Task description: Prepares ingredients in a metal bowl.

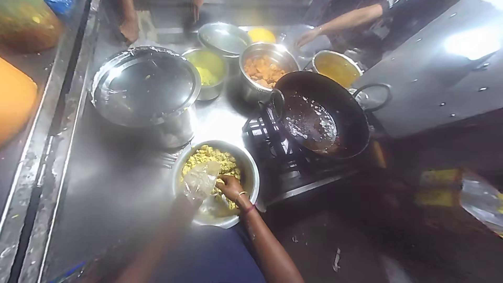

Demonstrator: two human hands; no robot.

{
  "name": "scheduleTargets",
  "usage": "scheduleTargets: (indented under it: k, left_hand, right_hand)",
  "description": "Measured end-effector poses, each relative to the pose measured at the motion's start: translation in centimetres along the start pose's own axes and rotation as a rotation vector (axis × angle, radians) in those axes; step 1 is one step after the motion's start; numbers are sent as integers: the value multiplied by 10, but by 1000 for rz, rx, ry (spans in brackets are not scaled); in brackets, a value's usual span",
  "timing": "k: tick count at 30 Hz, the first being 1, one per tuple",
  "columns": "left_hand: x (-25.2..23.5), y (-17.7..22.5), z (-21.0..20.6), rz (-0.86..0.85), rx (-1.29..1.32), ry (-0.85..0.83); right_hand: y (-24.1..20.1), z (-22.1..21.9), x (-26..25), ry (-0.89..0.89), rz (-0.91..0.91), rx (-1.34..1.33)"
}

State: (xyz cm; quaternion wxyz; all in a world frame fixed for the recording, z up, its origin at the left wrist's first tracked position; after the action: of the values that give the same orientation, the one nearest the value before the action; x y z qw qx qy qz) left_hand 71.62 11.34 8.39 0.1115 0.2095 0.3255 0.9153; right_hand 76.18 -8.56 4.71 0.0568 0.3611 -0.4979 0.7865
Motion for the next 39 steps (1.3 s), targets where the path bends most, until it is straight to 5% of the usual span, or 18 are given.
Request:
scheduleTargets:
  k: [10, 39]
  left_hand:
    - [6, -8, -1, -214, 44, 234]
    - [6, -9, -3, -158, 41, 166]
  right_hand:
    - [-1, 0, 1, -8, -20, -10]
    - [-1, -2, 3, -1, -24, 8]
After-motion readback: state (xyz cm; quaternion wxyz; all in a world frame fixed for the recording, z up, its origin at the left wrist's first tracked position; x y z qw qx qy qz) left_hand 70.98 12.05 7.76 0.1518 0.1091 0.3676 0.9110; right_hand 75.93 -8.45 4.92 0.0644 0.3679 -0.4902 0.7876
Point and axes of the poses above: each hand's wrist, its own x-axis away from the middle knuckle, its own z-axis out of the back of the hand, y = z × x, the point moved 8 cm from there along -x, towards the middle knuckle, and after that the axes turned 8 degrees about -y, right-handed, at the moved point
